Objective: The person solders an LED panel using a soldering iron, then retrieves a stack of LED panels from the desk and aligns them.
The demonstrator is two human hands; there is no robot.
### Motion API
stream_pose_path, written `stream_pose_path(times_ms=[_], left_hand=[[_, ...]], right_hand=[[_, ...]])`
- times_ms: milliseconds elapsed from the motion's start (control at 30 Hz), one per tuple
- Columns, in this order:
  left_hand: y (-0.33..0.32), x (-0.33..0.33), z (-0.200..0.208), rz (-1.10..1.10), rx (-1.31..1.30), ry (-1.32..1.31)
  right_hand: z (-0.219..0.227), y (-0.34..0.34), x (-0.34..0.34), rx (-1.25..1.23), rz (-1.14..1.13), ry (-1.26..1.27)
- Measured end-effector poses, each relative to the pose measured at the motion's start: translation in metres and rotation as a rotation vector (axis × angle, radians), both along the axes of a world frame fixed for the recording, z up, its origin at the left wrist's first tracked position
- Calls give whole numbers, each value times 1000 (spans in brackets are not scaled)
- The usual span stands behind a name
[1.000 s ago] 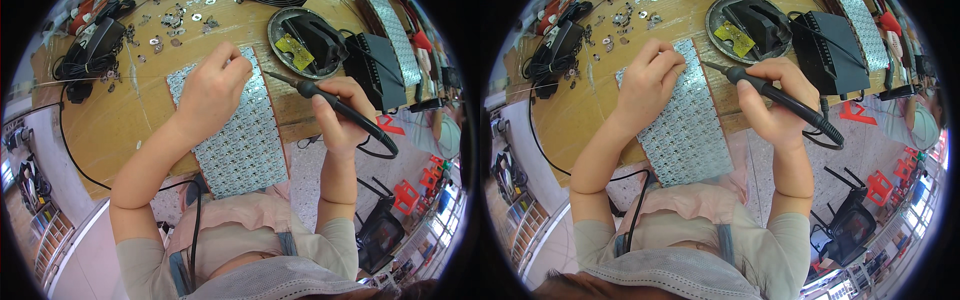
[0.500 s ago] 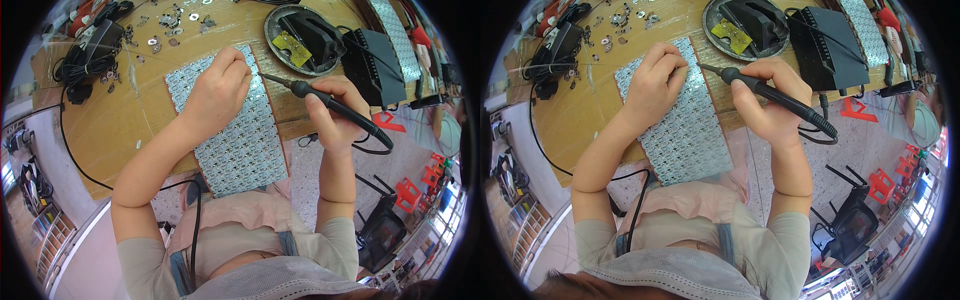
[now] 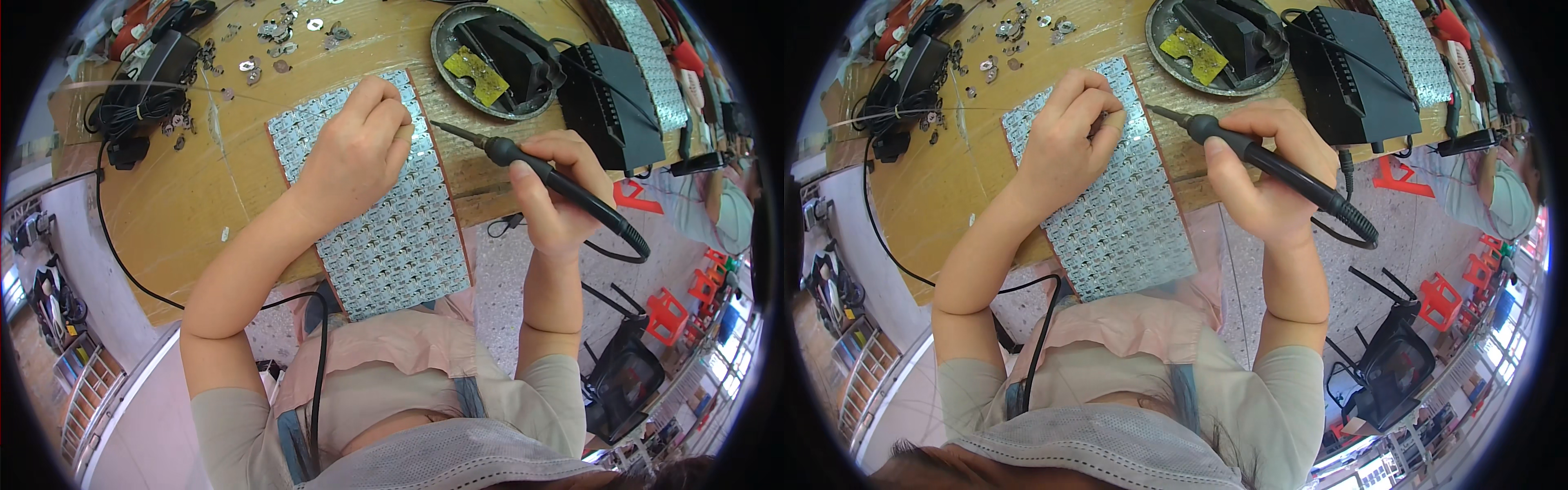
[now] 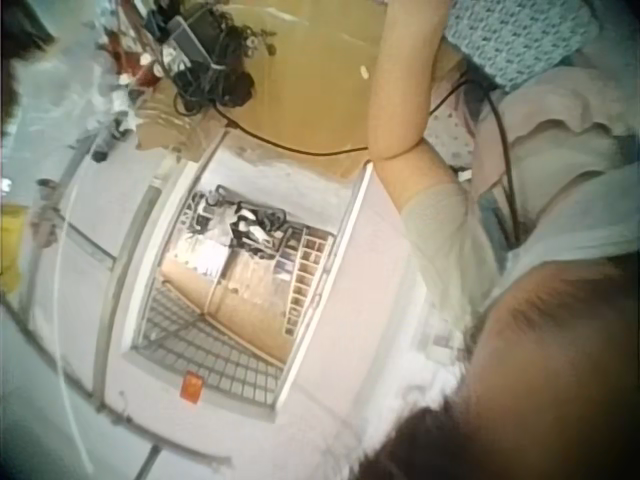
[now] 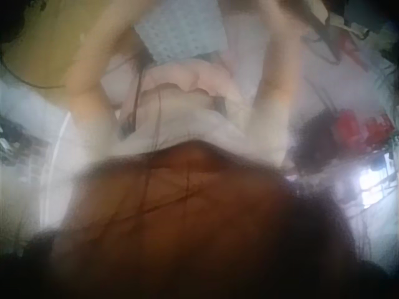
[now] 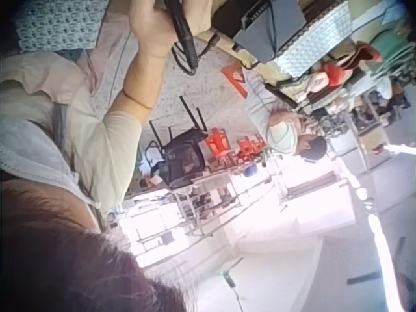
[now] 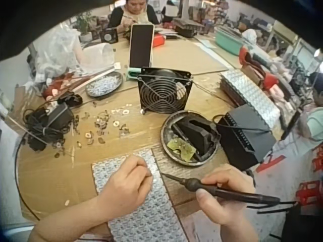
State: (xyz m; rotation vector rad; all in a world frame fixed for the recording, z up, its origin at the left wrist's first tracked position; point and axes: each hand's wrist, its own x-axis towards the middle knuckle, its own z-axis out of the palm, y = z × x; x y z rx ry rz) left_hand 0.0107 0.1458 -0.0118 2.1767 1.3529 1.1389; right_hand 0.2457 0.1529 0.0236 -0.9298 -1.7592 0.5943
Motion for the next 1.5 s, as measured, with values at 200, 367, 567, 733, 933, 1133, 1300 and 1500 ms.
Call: stream_pose_path(times_ms=[200,367,567,733,933,1133,1300,1500], left_hand=[[-3,4,0,-65,0,28],[-3,4,0,-79,-15,42],[-6,1,2,-86,-4,48],[-71,6,25,-358,-17,198],[-108,14,38,-529,-640,-319],[-46,5,17,-80,-226,-116],[-25,10,1,73,-47,-70],[-24,10,-5,50,-25,-36]], right_hand=[[-2,-7,3,-18,8,1],[-3,-7,1,-27,14,3],[-2,-8,-2,-37,15,-1],[0,-10,9,-5,-10,18],[0,-18,12,-12,-24,33],[-2,-26,15,-3,-10,42],[-2,-30,13,-42,-22,50],[-3,-29,12,-46,-23,25]])
